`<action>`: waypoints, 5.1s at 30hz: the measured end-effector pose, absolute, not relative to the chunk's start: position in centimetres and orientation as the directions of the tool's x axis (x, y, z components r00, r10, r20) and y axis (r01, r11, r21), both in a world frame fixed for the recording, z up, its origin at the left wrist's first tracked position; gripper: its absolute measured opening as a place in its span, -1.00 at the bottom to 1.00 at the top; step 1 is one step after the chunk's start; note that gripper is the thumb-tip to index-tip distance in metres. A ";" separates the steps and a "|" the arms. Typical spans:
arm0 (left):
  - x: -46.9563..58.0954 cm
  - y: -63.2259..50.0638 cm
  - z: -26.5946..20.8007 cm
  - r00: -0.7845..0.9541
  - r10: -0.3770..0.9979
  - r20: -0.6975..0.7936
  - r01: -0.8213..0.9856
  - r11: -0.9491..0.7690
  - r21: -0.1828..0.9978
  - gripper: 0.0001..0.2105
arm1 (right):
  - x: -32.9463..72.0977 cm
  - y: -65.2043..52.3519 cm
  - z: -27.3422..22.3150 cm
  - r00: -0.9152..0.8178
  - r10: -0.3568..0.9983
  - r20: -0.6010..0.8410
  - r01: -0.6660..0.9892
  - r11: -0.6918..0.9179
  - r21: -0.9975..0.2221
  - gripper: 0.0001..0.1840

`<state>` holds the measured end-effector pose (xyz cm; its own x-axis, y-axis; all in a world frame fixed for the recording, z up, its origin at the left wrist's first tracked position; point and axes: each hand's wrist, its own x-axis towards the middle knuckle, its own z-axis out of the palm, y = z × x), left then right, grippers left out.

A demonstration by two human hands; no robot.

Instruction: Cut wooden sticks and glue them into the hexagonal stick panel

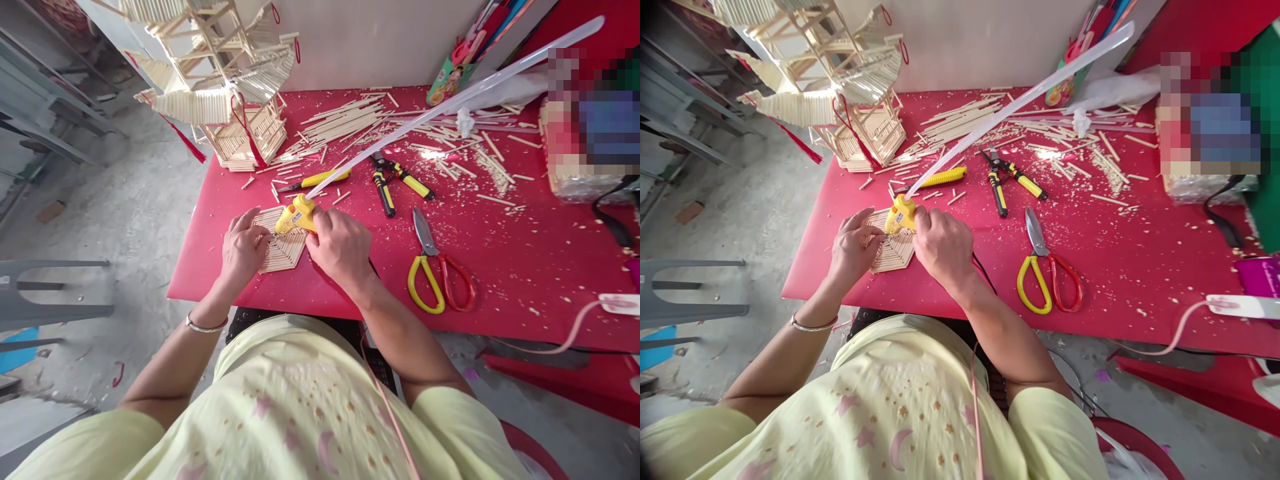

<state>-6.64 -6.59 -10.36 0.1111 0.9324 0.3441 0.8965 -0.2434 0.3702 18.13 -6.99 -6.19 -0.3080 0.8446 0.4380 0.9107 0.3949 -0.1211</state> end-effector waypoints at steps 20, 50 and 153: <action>-6.5 -12.4 -8.9 -0.208 0.909 0.361 0.739 -0.096 0.666 -0.95 | 18.3 -6.7 -6.7 -0.281 0.847 0.451 0.913 0.381 -0.147 -0.61; -5.1 -7.6 -11.5 -0.322 0.863 0.389 0.572 -0.150 0.806 -0.92 | 17.9 -6.5 -7.3 -0.317 0.830 0.460 0.913 0.399 -0.090 -0.63; -4.6 -6.9 -10.7 -0.041 0.899 0.435 0.784 -0.241 0.572 -0.90 | 17.9 -6.3 -7.1 -0.266 0.869 0.418 0.929 0.347 -0.130 -0.68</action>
<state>-4.58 -6.87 -10.71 -0.0411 0.8994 0.4351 0.7840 -0.2409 0.5721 17.92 -6.32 -7.08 -0.2662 0.8686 0.4179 0.9288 0.3471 -0.1297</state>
